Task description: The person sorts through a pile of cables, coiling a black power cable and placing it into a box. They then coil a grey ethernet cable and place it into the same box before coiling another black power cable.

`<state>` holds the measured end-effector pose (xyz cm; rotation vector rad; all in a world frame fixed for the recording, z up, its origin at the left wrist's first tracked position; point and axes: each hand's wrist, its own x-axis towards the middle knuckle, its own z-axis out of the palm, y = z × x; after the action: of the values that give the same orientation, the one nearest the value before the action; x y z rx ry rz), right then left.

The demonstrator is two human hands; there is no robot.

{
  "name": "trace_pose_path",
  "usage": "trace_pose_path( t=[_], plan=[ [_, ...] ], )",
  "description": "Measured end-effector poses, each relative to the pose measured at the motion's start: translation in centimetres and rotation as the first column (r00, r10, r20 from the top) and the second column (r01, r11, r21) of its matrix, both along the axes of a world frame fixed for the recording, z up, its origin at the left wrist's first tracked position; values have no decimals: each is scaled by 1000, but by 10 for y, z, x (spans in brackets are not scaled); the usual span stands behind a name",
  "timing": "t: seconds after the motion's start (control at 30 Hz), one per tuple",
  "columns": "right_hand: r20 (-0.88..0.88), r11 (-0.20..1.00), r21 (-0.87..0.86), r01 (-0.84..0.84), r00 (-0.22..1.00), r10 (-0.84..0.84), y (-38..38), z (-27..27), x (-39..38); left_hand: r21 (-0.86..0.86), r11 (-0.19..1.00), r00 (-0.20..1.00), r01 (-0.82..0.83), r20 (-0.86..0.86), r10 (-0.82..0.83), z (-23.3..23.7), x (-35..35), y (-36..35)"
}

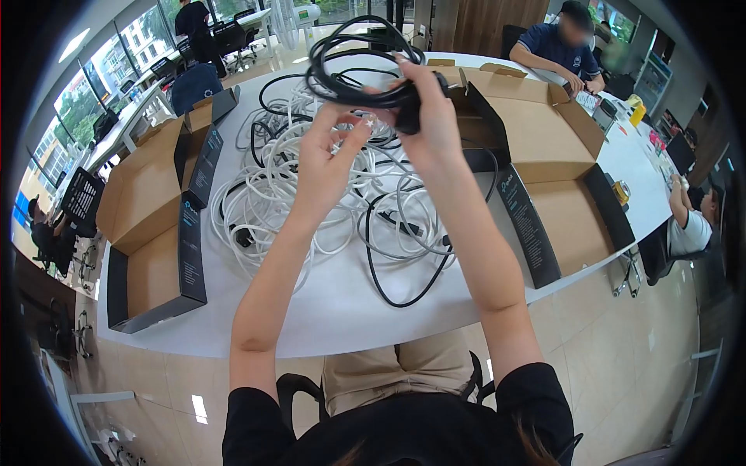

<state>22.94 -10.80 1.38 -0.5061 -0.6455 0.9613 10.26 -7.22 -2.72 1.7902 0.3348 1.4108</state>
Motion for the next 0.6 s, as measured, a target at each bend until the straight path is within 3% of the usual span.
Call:
trace_pose_path(
  t=[0.07,0.13,0.2,0.23,0.33,0.6],
  plan=[
    [-118,997,-49,-63,991,57,13,-3,29,262,959,979,-108,-141,148,-3,0,10],
    [-171,986,-163,-34,985,6,25,-6,61,350,925,953,-147,-199,227,-16,4,19],
    [-342,984,-172,-48,940,-14,52,-20,102,450,880,906,-151,-293,305,-36,8,36],
    [-369,972,-227,-59,929,-30,59,-25,118,524,825,843,-214,-328,427,-41,9,33],
    [-397,927,-374,-23,908,-137,69,-46,149,687,695,783,-210,-308,541,-48,13,28],
    [-432,896,-425,131,840,-328,89,-86,209,708,681,763,-187,-332,555,-50,12,30]
  ],
)
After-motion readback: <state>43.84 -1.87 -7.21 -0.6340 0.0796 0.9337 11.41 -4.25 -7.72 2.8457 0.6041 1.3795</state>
